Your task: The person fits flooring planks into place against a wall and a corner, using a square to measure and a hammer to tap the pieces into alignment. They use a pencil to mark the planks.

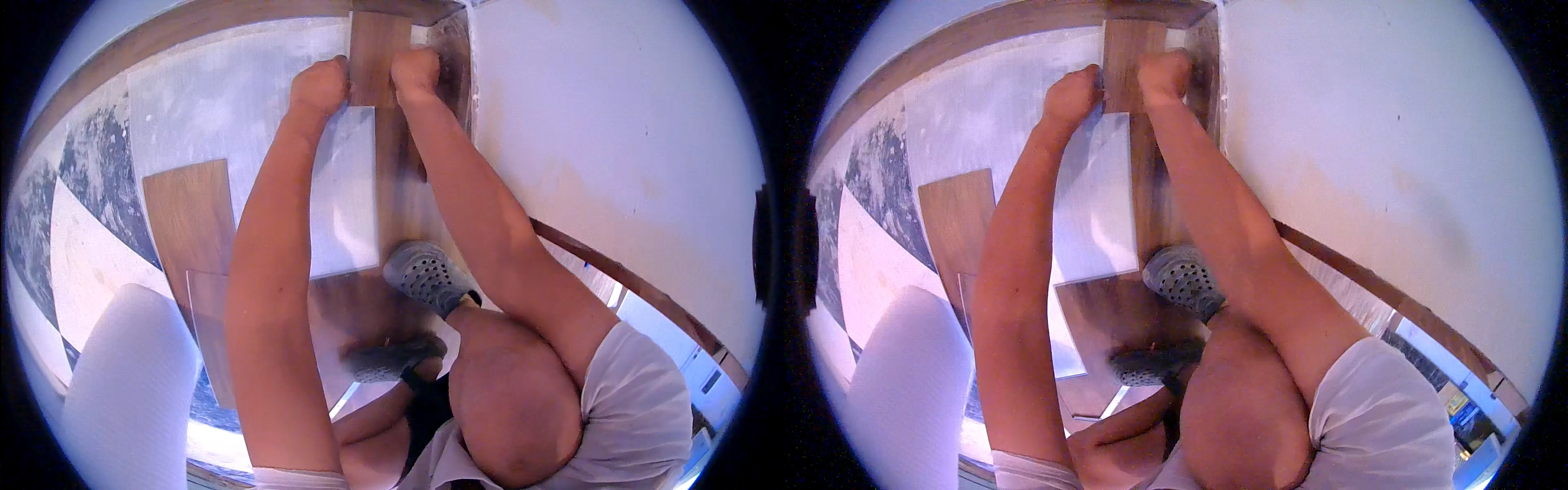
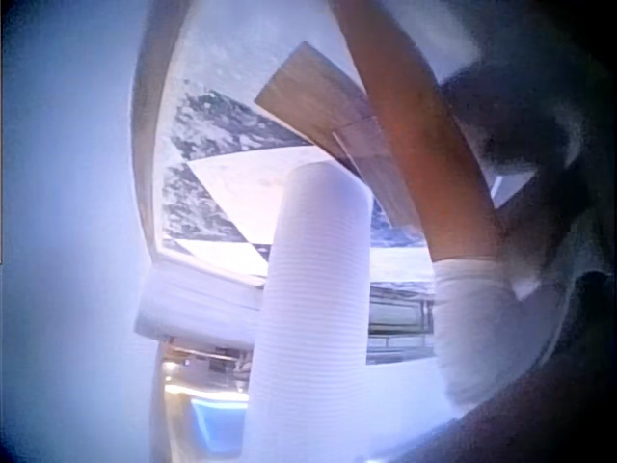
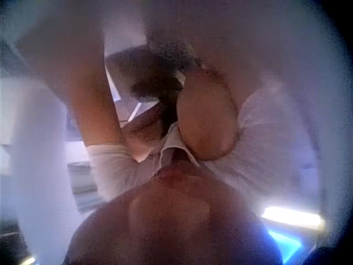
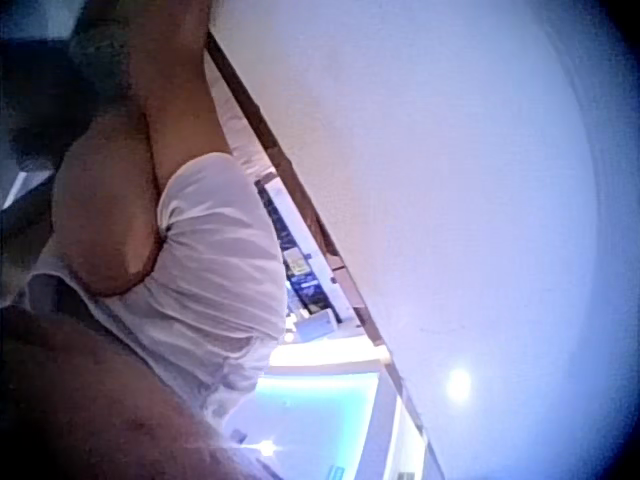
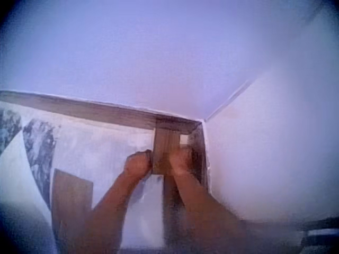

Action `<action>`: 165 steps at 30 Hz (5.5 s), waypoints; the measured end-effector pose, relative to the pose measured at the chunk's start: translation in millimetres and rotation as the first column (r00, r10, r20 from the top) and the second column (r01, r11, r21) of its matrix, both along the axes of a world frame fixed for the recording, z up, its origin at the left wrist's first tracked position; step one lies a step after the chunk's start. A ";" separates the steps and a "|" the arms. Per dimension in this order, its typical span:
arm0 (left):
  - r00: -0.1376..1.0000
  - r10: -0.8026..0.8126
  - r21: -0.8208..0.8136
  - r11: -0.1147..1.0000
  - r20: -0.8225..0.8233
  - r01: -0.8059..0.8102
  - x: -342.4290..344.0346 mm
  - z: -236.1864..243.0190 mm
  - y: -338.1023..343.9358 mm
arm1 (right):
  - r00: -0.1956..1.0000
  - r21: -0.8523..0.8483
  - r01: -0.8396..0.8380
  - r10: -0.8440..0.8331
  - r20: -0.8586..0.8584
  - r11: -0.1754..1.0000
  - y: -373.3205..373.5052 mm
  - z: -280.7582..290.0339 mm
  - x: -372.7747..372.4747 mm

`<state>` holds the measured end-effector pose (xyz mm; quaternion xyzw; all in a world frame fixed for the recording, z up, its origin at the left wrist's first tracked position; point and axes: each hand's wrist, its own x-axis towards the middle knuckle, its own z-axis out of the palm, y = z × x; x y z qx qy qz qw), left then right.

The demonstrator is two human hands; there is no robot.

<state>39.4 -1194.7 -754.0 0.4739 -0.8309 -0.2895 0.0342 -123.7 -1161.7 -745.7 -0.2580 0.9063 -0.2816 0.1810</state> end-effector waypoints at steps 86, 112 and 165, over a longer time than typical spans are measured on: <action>0.325 0.420 0.171 0.795 -0.847 -0.582 143.4 254.8 344.4 | 0.029 0.541 -0.780 0.881 -0.473 0.316 -25.0 150.7 65.8; 0.316 0.778 0.284 0.524 -0.543 -0.803 34.9 91.6 252.1 | -0.910 0.771 -0.037 0.340 0.237 -0.636 -111.7 72.1 3.5; 0.281 0.956 0.145 0.267 0.086 -0.953 -83.2 18.9 153.2 | -0.727 0.564 -0.504 0.674 0.131 -0.654 -110.3 40.7 -13.6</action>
